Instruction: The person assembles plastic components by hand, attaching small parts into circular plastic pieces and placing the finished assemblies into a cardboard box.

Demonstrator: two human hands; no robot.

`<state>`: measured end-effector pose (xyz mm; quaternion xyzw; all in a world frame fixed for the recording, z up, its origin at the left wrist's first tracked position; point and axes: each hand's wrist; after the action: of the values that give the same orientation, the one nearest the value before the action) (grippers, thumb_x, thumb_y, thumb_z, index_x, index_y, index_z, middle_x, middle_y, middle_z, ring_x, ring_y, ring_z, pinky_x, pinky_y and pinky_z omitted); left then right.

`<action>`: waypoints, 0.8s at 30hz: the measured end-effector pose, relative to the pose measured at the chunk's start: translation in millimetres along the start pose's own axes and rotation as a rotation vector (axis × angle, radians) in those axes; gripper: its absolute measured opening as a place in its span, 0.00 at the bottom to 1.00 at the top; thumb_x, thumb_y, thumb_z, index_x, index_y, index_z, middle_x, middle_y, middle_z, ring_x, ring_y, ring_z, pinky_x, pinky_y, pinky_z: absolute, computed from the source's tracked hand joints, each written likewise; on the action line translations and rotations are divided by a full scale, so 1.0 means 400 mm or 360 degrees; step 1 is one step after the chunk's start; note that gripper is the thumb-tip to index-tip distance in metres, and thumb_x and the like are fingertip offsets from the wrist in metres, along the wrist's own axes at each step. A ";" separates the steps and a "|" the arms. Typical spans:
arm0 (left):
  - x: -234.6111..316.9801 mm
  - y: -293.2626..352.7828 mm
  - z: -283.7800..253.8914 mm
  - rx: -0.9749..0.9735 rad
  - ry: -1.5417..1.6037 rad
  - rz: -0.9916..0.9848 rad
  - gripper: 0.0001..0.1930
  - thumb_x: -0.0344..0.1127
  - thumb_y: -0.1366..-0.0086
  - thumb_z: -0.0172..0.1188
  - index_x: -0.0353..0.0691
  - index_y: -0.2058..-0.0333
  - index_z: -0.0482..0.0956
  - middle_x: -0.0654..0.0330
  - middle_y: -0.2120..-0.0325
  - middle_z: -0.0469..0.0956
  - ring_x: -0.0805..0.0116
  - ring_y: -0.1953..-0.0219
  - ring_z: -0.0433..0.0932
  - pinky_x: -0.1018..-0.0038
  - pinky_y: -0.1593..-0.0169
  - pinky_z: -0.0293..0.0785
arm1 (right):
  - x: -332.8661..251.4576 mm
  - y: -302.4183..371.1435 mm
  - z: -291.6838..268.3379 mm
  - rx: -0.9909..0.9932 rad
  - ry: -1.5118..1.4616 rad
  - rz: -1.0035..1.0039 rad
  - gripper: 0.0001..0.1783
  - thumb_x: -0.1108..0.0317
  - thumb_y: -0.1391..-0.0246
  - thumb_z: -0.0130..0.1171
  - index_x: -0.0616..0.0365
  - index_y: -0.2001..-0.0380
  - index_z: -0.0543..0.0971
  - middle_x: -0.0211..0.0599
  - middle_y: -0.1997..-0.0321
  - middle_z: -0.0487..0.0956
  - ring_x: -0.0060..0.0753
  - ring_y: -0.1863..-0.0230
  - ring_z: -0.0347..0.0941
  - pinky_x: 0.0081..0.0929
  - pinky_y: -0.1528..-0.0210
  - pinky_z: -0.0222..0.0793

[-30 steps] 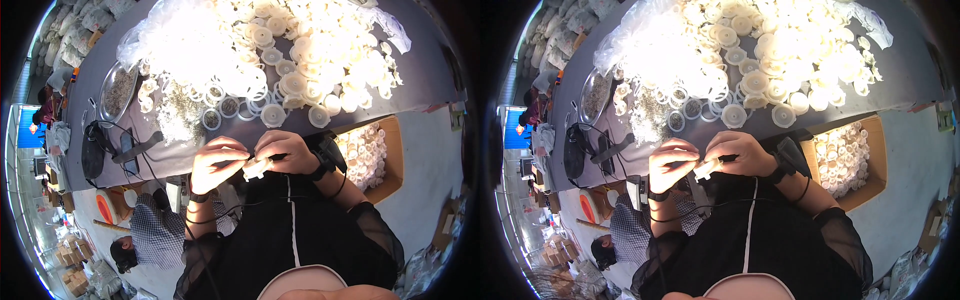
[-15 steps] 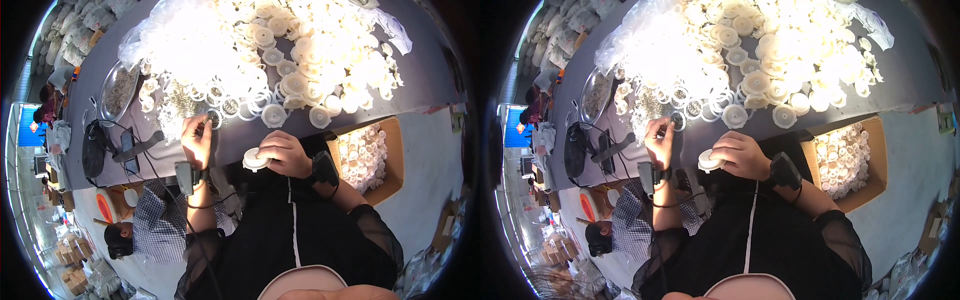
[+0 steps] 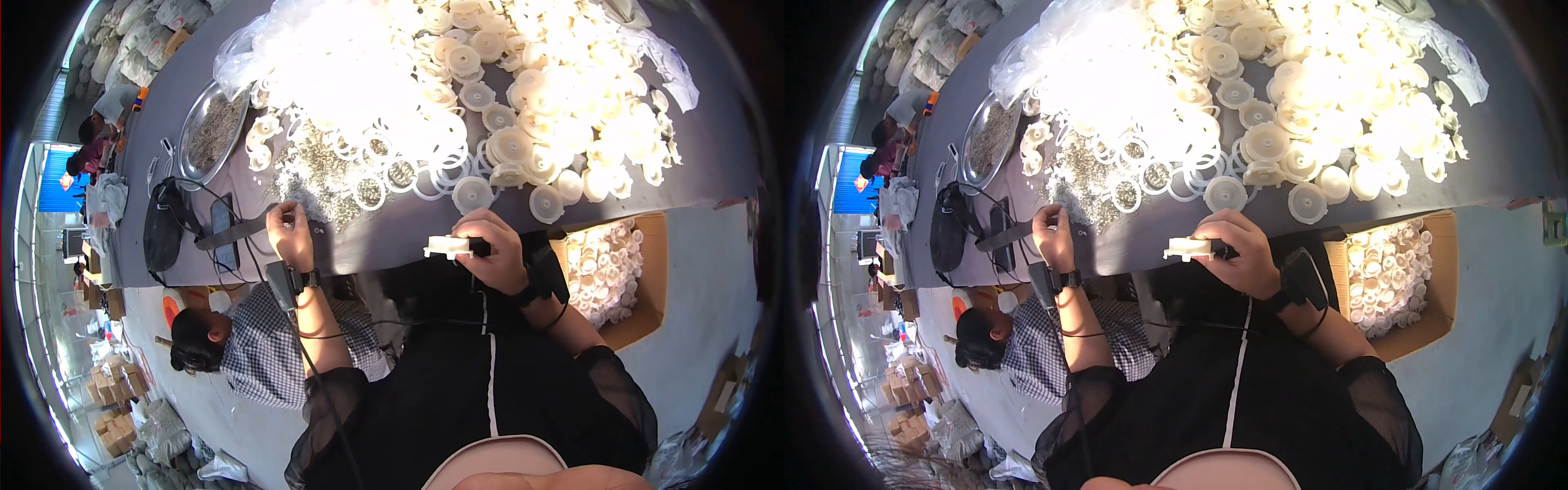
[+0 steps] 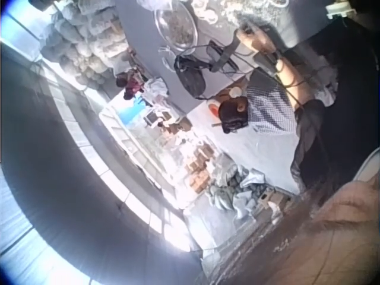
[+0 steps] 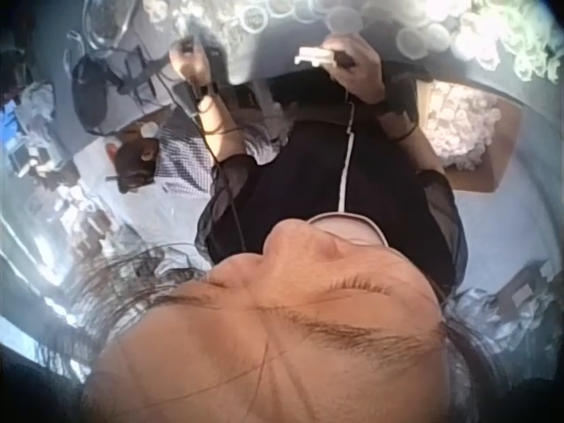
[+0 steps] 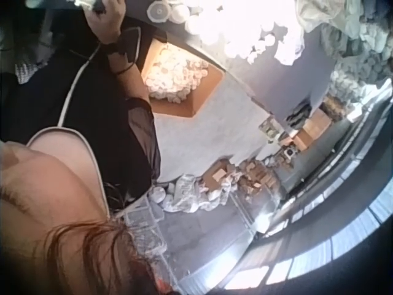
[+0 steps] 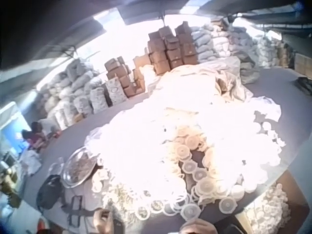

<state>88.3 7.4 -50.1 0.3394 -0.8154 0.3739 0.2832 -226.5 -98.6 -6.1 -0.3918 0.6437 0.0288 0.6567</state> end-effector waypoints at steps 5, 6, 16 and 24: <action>0.024 0.004 -0.027 -0.0059 -0.0165 0.0001 0.04 0.25 0.50 0.59 0.34 0.74 0.76 0.61 0.75 0.72 0.71 0.76 0.69 0.76 0.69 0.68 | 0.009 -0.002 0.005 -0.0134 0.0024 0.0006 0.16 0.80 0.66 0.63 0.60 0.69 0.73 0.38 0.67 0.74 0.34 0.66 0.72 0.24 0.64 0.68; 0.031 0.008 -0.035 -0.0091 -0.0155 -0.0011 0.04 0.25 0.51 0.59 0.34 0.73 0.76 0.60 0.75 0.72 0.71 0.76 0.69 0.75 0.69 0.68 | 0.012 -0.003 0.007 -0.0140 0.0017 0.0006 0.16 0.80 0.66 0.63 0.60 0.69 0.73 0.38 0.67 0.74 0.34 0.66 0.72 0.24 0.64 0.68; 0.077 0.078 -0.061 -0.0507 -0.0300 -0.0166 0.05 0.29 0.50 0.60 0.34 0.73 0.77 0.58 0.76 0.75 0.70 0.79 0.72 0.74 0.70 0.70 | 0.017 -0.011 0.019 -0.0125 -0.0008 -0.0034 0.15 0.81 0.66 0.63 0.59 0.70 0.74 0.35 0.68 0.75 0.34 0.66 0.72 0.25 0.65 0.68; 0.330 0.137 -0.012 -0.1103 0.1207 -0.0097 0.05 0.19 0.48 0.59 0.34 0.72 0.77 0.62 0.75 0.77 0.78 0.72 0.74 0.82 0.66 0.70 | -0.009 -0.039 0.020 -0.0419 0.0113 -0.0443 0.14 0.79 0.67 0.62 0.57 0.70 0.75 0.32 0.69 0.76 0.37 0.65 0.73 0.30 0.63 0.71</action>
<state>-33.1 -6.9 24.0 0.0899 -0.7211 0.1701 0.6656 -211.9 -103.3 3.2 -0.5604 0.5967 0.0076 0.5743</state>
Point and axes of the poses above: each hand's wrist, its own y-axis away from the middle knuckle, its own z-axis out of the palm, x = y × z
